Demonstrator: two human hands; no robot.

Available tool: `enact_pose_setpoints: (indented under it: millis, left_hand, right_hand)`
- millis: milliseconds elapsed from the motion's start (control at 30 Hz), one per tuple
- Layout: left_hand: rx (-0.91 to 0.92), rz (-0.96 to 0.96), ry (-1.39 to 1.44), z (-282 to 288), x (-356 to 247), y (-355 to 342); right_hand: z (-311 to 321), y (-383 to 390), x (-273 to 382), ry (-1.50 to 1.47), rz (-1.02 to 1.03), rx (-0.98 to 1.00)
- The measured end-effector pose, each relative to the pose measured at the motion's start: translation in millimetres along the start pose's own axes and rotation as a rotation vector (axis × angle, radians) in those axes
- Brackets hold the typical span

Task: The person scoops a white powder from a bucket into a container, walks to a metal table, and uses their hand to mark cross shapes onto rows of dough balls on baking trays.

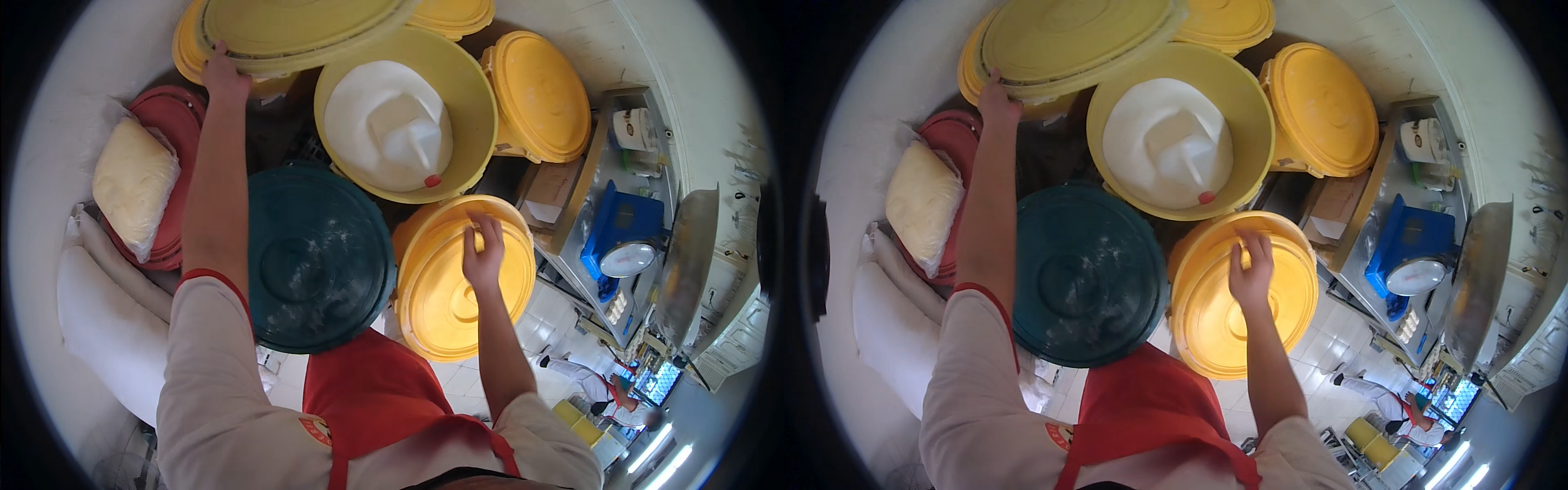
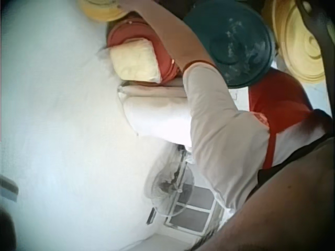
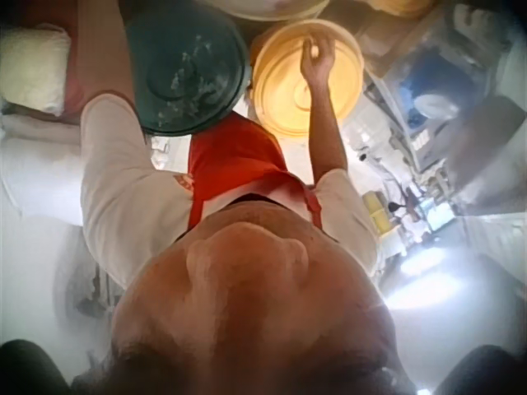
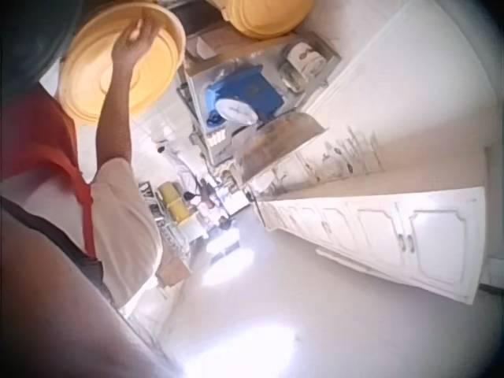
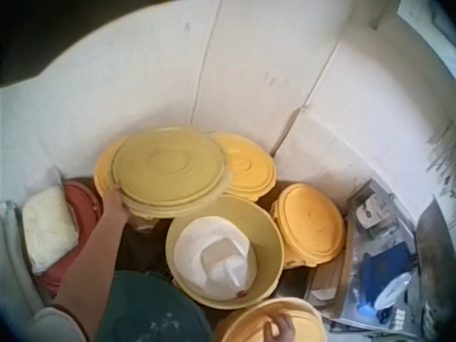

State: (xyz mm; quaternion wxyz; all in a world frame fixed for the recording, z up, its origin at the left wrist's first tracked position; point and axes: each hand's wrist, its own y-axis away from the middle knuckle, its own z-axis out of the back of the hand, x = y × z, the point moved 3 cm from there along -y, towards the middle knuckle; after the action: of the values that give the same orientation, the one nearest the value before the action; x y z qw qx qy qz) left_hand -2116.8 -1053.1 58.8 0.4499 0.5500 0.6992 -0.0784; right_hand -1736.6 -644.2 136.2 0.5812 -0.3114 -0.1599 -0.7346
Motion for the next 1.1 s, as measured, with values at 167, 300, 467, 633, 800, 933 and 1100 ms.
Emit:
enact_pose_setpoints:
  millis: [167, 300, 467, 633, 800, 933, 1100]
  left_hand:
    - [-0.104, -0.416, -0.859, 51, -5, 5]
    - [0.312, -0.647, -1.347, 74, 51, 171]
    - [0.462, -0.575, -1.882, 137, 69, 235]
    - [0.469, -0.546, -1.933, 131, 79, 231]
    - [0.449, -0.537, -1.992, 138, 83, 239]
    - [0.452, -0.52, -2.019, 130, 83, 238]
    - [0.435, -0.555, -2.034, 130, 85, 238]
  right_hand:
    - [-154, -129, -51, 0.118, -0.216, 0.206]
    - [-179, -178, -76, 0.311, -0.593, 0.522]
    - [-127, -205, -46, 0.768, -0.409, 0.626]
    - [-197, -183, -37, 0.661, -0.466, 0.544]
    - [-209, -186, -48, 0.343, -0.549, 0.563]
    - [-167, -170, -135, -0.098, -0.577, 0.451]
    - [-127, -156, -94, -0.501, -0.723, 0.414]
